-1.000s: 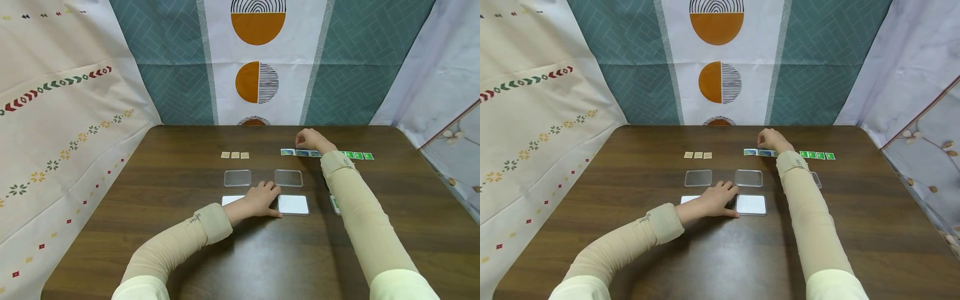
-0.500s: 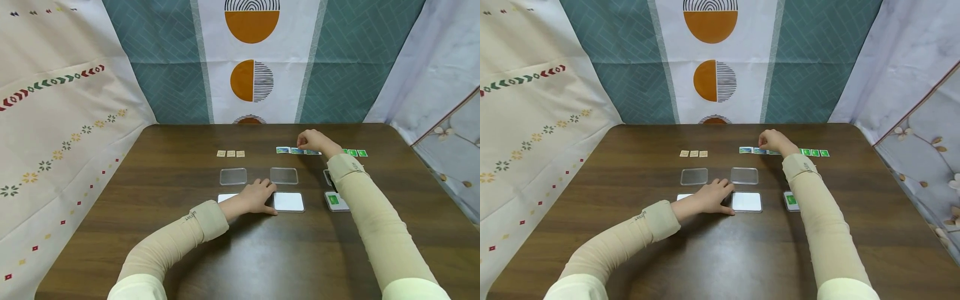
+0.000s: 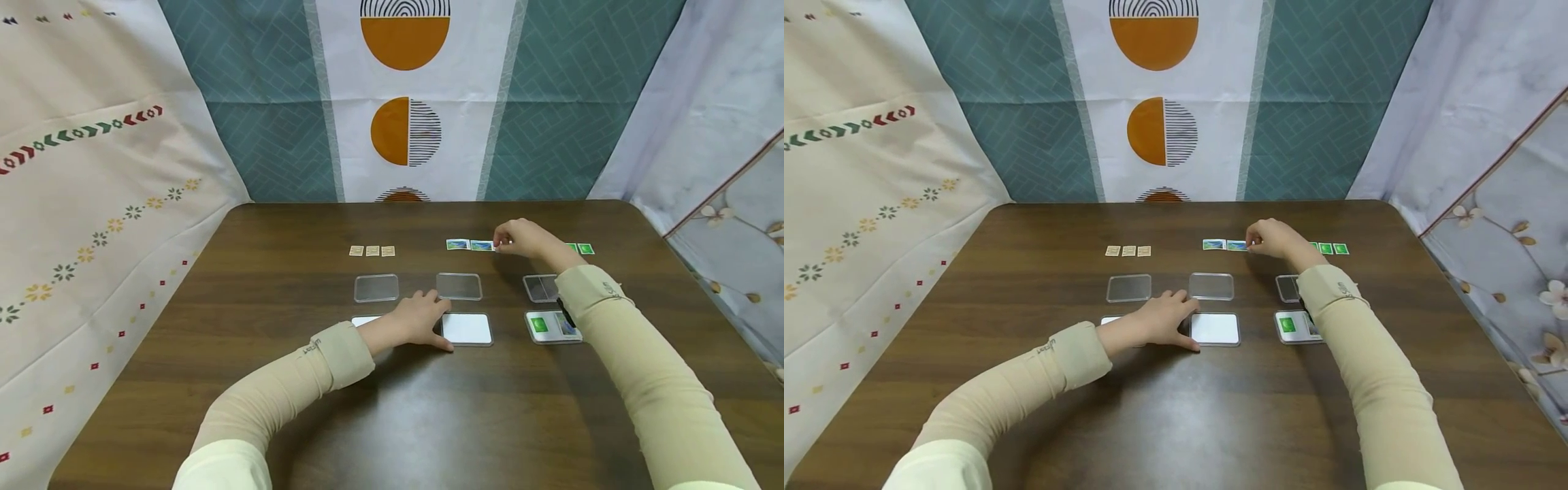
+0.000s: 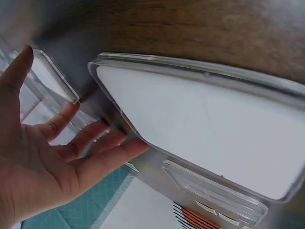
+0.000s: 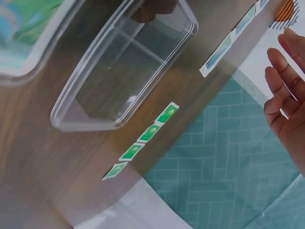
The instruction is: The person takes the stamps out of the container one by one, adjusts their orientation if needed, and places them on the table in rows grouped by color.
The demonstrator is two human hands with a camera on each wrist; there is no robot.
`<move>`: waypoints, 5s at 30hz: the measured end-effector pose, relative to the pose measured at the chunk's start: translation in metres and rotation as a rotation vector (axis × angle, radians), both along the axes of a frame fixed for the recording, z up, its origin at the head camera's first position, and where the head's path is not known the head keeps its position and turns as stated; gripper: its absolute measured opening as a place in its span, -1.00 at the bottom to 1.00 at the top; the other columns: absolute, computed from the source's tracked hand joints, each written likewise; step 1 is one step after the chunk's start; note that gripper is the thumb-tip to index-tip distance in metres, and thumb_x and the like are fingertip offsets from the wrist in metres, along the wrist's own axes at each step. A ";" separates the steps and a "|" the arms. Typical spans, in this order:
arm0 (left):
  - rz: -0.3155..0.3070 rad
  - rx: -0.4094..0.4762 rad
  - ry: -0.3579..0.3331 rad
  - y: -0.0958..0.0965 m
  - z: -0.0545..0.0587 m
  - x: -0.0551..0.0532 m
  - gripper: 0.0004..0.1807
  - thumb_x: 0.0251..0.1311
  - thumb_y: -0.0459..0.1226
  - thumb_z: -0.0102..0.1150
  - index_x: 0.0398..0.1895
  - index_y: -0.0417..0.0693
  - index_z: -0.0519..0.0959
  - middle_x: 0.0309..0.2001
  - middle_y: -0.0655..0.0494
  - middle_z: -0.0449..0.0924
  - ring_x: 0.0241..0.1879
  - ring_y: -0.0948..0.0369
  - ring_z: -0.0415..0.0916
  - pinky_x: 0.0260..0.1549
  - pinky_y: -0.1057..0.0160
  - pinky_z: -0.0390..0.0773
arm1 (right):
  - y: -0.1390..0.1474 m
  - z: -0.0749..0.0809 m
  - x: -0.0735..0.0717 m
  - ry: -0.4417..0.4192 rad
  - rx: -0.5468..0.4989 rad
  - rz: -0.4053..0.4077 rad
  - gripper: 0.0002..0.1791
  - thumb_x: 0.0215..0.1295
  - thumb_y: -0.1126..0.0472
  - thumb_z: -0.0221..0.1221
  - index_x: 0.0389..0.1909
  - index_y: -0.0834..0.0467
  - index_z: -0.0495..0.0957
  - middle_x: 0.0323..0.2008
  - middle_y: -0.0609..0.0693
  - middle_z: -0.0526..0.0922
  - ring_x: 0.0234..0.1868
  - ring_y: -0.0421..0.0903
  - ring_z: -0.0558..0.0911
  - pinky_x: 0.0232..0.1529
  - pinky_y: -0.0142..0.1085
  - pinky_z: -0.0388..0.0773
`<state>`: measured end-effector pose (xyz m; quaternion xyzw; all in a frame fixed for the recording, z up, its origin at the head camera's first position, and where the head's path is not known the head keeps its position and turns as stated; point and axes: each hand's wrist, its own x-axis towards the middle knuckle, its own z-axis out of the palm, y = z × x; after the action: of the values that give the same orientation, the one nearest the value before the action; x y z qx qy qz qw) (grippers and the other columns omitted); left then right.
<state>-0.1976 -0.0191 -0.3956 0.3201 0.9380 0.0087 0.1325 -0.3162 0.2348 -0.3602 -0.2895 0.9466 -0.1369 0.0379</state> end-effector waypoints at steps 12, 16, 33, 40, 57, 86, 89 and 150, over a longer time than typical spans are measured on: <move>-0.016 0.012 0.065 0.009 0.002 0.002 -0.21 -0.05 0.30 0.19 0.19 0.08 0.41 0.05 0.03 0.52 -0.06 0.09 0.52 -0.18 0.11 0.55 | 0.015 0.006 0.029 0.013 0.014 0.031 -0.96 0.18 0.32 0.22 -0.44 0.19 0.57 -0.56 -0.05 0.52 -0.50 -0.18 0.40 -0.39 -0.25 0.38; -0.046 0.016 0.078 0.015 0.003 0.002 -0.25 -0.05 0.29 0.21 0.15 0.09 0.43 0.08 0.06 0.54 -0.05 0.09 0.53 -0.18 0.11 0.55 | 0.021 0.007 0.036 0.044 0.005 0.047 -0.95 0.14 0.32 0.26 -0.44 0.21 0.57 -0.55 -0.06 0.54 -0.49 -0.19 0.40 -0.39 -0.25 0.38; -0.133 0.025 0.131 0.039 0.005 -0.003 -0.35 -0.01 0.27 0.20 0.07 0.11 0.49 -0.08 0.16 0.62 -0.20 0.19 0.58 -0.35 0.21 0.54 | 0.048 0.012 0.077 0.012 -0.067 0.098 -0.88 0.12 0.39 0.26 -0.29 0.22 0.59 -0.40 -0.07 0.59 -0.38 -0.24 0.50 -0.35 -0.30 0.50; -0.158 0.023 0.140 0.056 0.008 -0.002 -0.39 0.06 0.24 0.13 0.08 0.10 0.46 -0.06 0.20 0.62 -0.20 0.18 0.58 -0.31 0.19 0.57 | 0.066 0.001 0.095 0.022 -0.147 0.138 -0.80 0.07 0.39 0.30 -0.25 0.23 0.58 -0.32 -0.01 0.64 -0.39 -0.25 0.51 -0.42 -0.35 0.44; -0.180 0.115 0.183 0.099 0.008 0.002 -0.47 0.18 0.18 0.07 0.12 0.12 0.47 -0.01 0.23 0.61 -0.11 0.23 0.59 -0.26 0.25 0.59 | 0.096 -0.030 0.126 0.135 -0.177 0.143 -0.59 -0.06 0.28 0.40 -0.13 0.19 0.56 -0.17 -0.03 0.65 -0.12 -0.21 0.59 -0.17 -0.18 0.56; -0.103 0.176 0.114 0.120 0.001 -0.010 -0.55 0.14 0.11 0.19 0.07 0.21 0.54 0.00 0.33 0.60 -0.09 0.35 0.56 -0.23 0.35 0.55 | 0.130 -0.072 0.143 -0.120 -0.337 -0.048 -0.29 -0.06 0.23 0.42 0.19 0.10 0.40 0.17 0.07 0.34 0.09 -0.60 0.06 0.00 -0.03 0.24; -0.088 0.197 0.089 0.123 0.001 -0.011 -0.58 0.13 0.10 0.20 0.03 0.20 0.56 -0.06 0.34 0.61 -0.20 0.39 0.54 -0.33 0.38 0.51 | 0.130 -0.074 0.141 -0.149 -0.346 -0.054 -0.30 -0.06 0.23 0.41 0.18 0.10 0.40 0.18 0.12 0.30 0.08 -0.59 0.03 -0.05 0.16 0.22; 0.184 0.024 0.058 0.169 -0.002 -0.006 -0.79 0.02 0.07 0.31 -0.34 0.27 0.61 -0.22 0.43 0.63 -0.25 0.38 0.56 -0.41 0.31 0.50 | 0.131 -0.083 0.140 -0.097 -0.367 -0.025 -0.31 -0.10 0.27 0.42 0.14 0.08 0.41 0.12 0.08 0.28 0.08 -0.60 -0.02 -0.09 0.13 0.16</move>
<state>-0.2040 0.1501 -0.3978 0.2341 0.9668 0.0226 0.1003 -0.1764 0.3654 -0.4436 -0.2730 0.9063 -0.3214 0.0286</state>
